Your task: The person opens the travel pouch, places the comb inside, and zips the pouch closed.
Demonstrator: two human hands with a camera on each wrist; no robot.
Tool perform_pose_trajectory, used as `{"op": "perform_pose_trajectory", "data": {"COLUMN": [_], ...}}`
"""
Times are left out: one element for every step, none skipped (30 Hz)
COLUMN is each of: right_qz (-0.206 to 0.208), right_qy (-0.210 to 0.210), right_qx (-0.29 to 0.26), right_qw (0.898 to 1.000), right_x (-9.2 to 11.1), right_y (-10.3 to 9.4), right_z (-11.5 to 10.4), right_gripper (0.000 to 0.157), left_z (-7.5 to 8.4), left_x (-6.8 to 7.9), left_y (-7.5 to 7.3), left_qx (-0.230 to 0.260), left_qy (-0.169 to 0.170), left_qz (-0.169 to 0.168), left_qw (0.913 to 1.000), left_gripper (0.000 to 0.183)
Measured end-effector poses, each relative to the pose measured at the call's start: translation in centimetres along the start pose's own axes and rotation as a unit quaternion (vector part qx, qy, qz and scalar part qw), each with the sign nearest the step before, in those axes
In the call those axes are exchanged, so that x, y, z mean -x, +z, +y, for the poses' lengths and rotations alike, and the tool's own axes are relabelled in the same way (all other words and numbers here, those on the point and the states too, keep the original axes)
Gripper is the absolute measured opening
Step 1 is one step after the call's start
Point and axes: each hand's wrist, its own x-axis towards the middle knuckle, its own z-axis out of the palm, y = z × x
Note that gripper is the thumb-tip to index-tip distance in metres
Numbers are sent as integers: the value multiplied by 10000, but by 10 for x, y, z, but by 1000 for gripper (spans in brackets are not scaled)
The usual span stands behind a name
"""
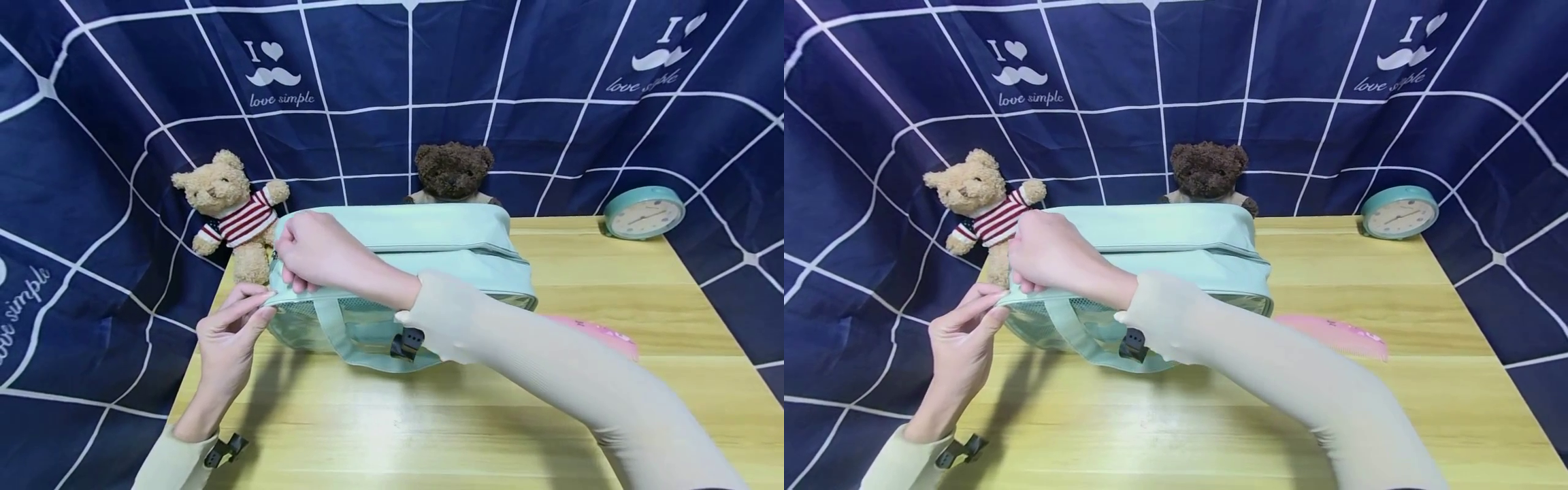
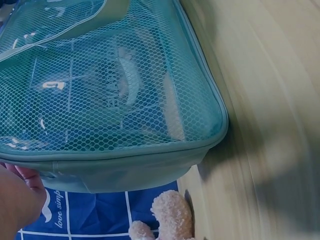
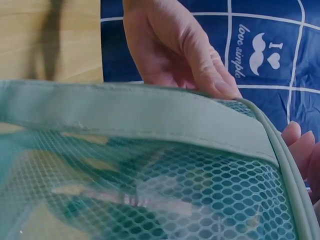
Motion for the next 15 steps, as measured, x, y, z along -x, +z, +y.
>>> {"op": "perform_pose_trajectory", "data": {"right_qz": [-44, -89, -132, -188, -245, -294, -344, -374, -407, -441, -468, -504, -534, -573, -604], "right_qy": [28, 37, 31, 45, 53, 42, 42, 27, 35, 45, 44, 65, 75, 82, 84], "right_qx": [100, 190, 312, 424, 537, 621, 689, 732, 800, 844, 893, 932, 1016, 1063, 1123], "right_qw": [9999, 9998, 9994, 9989, 9982, 9976, 9970, 9966, 9960, 9954, 9949, 9943, 9934, 9926, 9918], "right_x": [-2, -3, -5, -7, -9, -11, -13, -15, -17, -19, -20, -23, -26, -28, -31], "right_y": [0, 0, 1, 1, 1, 1, 1, 2, 2, 3, 3, 5, 6, 7, 8], "right_z": [-1, -2, -3, -4, -5, -6, -7, -7, -7, -7, -8, -7, -6, -5, -4], "right_gripper": [31, 31, 32, 33, 33, 34, 35, 36, 38, 40, 41, 44, 46, 48, 49], "left_z": [0, 0, 0, 0, 0, 0, 0, 0, 0, 0, 0, 0, 0, 0, -1], "left_x": [0, 0, 0, 0, 0, 0, 0, 0, 1, 1, 1, 1, 1, 1, 1], "left_y": [0, 0, 0, 0, 0, 0, 0, 0, 0, 0, 1, 1, 1, 1, 1], "left_qx": [-13, -31, -49, -65, -77, -91, -96, -83, -82, -84, -76, -67, -60, -47, -50], "left_qy": [1, -4, -9, -10, -5, 4, 13, 15, 16, 16, 8, 1, -5, -12, -11], "left_qz": [10, 18, 26, 34, 40, 43, 48, 50, 52, 55, 59, 67, 74, 80, 90], "left_qw": [10000, 10000, 10000, 10000, 10000, 9999, 9999, 10000, 10000, 9999, 10000, 10000, 10000, 10000, 9999], "left_gripper": [17, 17, 18, 18, 19, 19, 19, 19, 19, 19, 19, 19, 19, 18, 18]}}
